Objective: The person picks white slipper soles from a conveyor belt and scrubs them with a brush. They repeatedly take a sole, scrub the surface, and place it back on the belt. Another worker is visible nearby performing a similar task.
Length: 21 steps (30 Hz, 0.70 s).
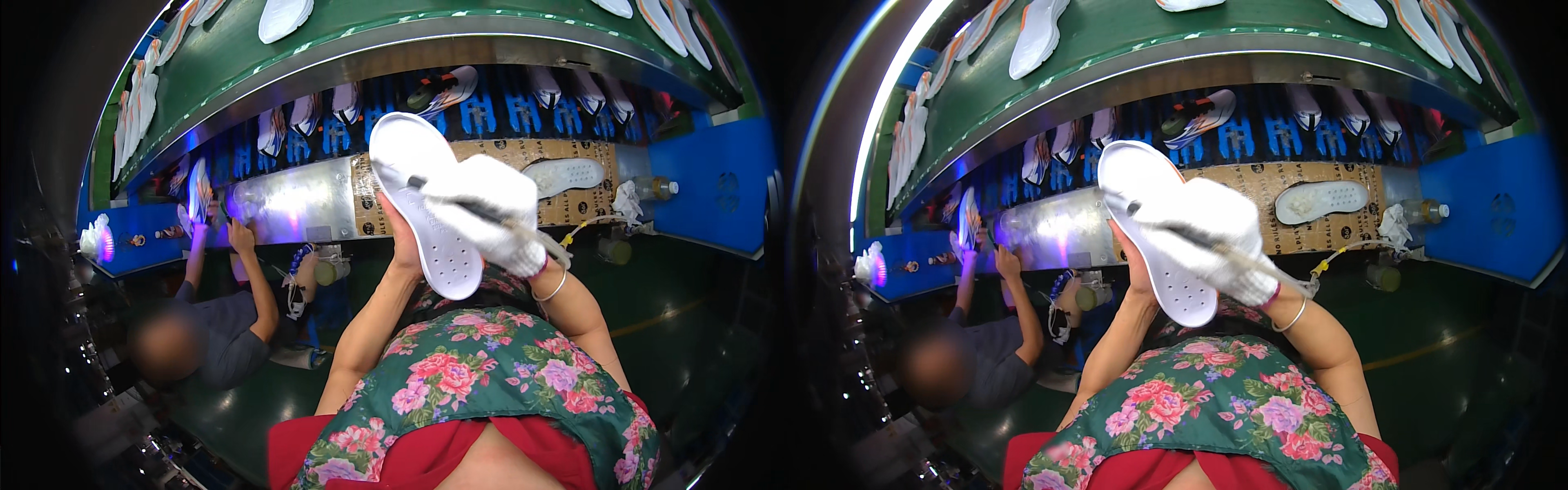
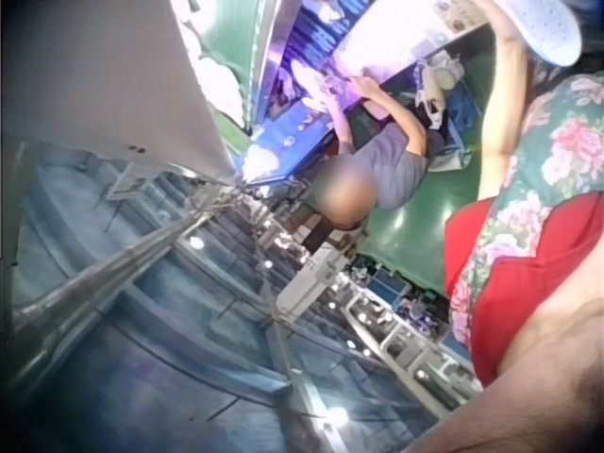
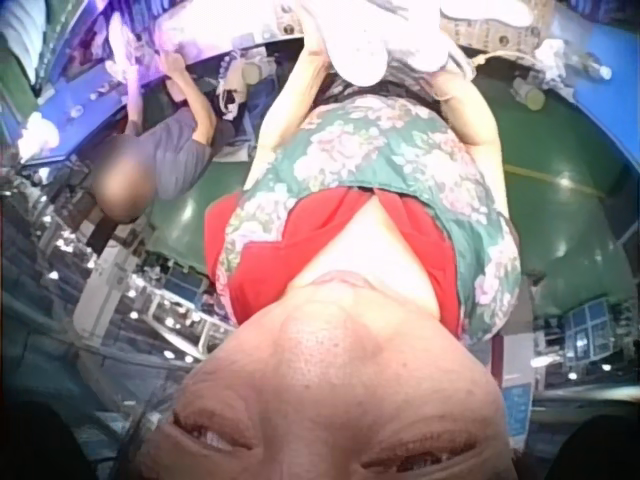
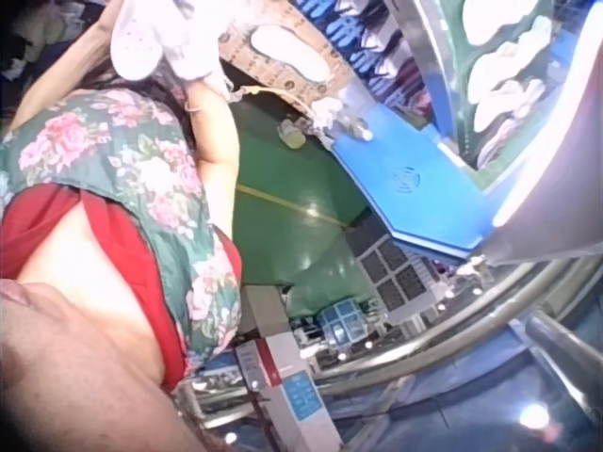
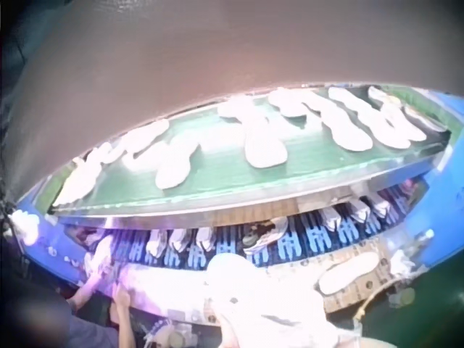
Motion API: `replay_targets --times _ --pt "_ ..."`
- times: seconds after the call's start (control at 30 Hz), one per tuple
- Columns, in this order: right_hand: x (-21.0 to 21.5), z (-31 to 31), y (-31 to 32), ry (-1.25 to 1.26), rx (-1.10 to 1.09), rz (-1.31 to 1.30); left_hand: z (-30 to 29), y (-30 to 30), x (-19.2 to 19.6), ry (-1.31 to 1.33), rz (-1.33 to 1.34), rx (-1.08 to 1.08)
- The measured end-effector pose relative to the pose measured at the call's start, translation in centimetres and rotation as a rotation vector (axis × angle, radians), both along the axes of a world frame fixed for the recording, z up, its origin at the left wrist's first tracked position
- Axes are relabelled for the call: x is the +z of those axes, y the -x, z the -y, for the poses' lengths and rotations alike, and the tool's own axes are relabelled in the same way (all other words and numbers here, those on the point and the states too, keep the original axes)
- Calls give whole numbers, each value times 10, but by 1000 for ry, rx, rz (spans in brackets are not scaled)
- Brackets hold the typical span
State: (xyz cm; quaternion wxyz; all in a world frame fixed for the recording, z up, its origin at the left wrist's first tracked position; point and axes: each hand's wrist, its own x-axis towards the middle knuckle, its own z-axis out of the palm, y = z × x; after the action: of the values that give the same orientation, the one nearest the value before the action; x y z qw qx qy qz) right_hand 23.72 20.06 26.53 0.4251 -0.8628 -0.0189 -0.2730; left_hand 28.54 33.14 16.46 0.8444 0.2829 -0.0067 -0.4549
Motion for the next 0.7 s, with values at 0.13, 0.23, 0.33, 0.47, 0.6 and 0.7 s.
replay_targets --times 0.13,0.23,0.33,0.47,0.6,0.7 --pt "-14 4 -7 110 -54 71 -3 -6 -3 298 -8 -79" --pt "-22 -6 -7 275 46 74 -10 -12 2 9 86 -62" --pt "-8 -13 -5 87 108 24 -19 -18 -12 -49 87 -19" --pt "-9 -6 -9 62 9 55 -16 -30 -13 538 -11 -108" --pt "-23 -24 -5 280 105 96 -23 -34 -7 -80 65 40" --pt "-6 -31 -5 74 162 37 -34 -47 -41 521 5 -63"
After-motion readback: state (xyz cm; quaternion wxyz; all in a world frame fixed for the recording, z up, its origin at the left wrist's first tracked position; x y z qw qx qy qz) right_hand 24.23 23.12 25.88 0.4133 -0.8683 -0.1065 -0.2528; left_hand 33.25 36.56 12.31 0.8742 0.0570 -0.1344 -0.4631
